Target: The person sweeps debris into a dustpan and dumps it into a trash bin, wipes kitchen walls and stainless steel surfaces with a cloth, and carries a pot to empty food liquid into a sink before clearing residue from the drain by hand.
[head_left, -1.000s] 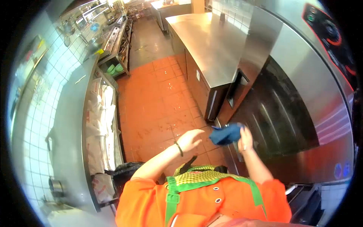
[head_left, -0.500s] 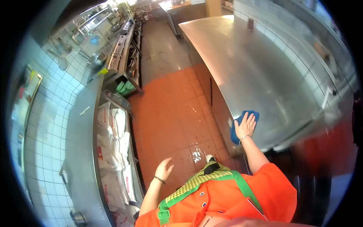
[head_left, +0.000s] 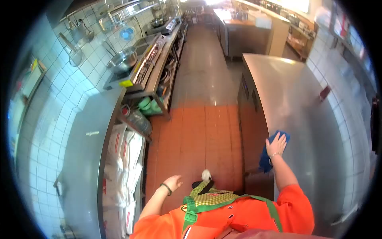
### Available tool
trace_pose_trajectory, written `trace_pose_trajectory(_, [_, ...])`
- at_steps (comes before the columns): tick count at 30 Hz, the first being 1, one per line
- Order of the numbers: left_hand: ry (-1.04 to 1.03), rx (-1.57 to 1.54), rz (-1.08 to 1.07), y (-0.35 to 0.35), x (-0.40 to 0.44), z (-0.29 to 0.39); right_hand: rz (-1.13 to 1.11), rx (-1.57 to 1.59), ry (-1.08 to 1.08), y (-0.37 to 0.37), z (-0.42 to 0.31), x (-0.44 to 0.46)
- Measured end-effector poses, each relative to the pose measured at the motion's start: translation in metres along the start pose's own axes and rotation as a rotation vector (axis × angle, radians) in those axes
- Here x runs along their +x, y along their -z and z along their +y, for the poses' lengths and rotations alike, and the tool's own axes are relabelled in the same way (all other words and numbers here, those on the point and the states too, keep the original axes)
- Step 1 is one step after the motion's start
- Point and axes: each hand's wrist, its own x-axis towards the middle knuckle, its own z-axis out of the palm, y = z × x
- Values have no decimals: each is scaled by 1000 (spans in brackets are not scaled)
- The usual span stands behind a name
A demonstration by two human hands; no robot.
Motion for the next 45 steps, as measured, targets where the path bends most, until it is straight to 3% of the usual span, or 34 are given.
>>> trace_pose_trajectory(2, [-152,123,87,80,95,7,-35,-43,19,-3,-42,41])
trace_pose_trajectory(7, [-642,39,223,260,269,127,9,-47,68,-21,-108,168])
trace_pose_trajectory(11, [-998,-289,18,375,349,208,213,120,397,-48,-150,294])
trace_pose_trajectory(12, [-1065,-387,-72,402,364,213,213,128,399,-50,-170,328])
trace_pose_trajectory(14, [-1371,-542,-298,466,395,228,66,566,349,-47,-206,406])
trace_pose_trajectory(16, [-1678,-603,-488,506,432,241,184,666,267,-71,-205,472])
trace_pose_trajectory(17, [-1655,-698,-463,534,446,249,304,771,176,-79,-214,507])
trace_pose_trajectory(19, [-1634,-686,-583,564,493,246,291,759,-247,-21,-226,555])
trace_pose_trajectory(20, [-1624,-684,-618,581,515,245,461,654,-147,-19,-205,587])
trace_pose_trajectory(22, [-1673,-583,-609,630,561,240,510,474,-311,7,-159,641])
trace_pose_trajectory(23, [-1689,-552,-605,650,584,235,458,502,-292,28,-142,659])
trace_pose_trajectory(25, [-1750,-718,-488,678,630,214,162,265,-238,47,-101,697])
trace_pose_trajectory(27, [-1747,-801,-396,711,674,206,-280,-118,-288,65,-92,719])
trace_pose_trajectory(29, [-1862,-804,-414,737,719,193,-347,-289,-267,105,-143,716])
trace_pose_trajectory(30, [-1887,-769,-377,749,739,186,-308,-250,-388,136,-195,719])
trace_pose_trajectory(32, [-1892,-768,-516,771,783,177,-62,-170,-258,120,-164,750])
trace_pose_trajectory(33, [-1873,-770,-627,780,804,177,-14,-22,-114,134,-195,761])
trace_pose_trajectory(35, [-1863,-716,-770,786,845,189,-31,378,46,216,-328,772])
trace_pose_trajectory(37, [-1543,-694,-892,785,872,205,-52,583,229,266,-425,783])
trace_pose_trajectory(38, [-1558,-682,-912,789,885,211,-30,625,346,278,-456,788])
trace_pose_trajectory(39, [-1626,-629,-927,792,897,216,-13,623,328,283,-477,794])
trace_pose_trajectory(41, [-1686,-587,-937,795,915,218,-9,451,677,279,-508,809])
trace_pose_trajectory(45, [-1629,-402,-810,795,936,217,-151,306,852,268,-540,827])
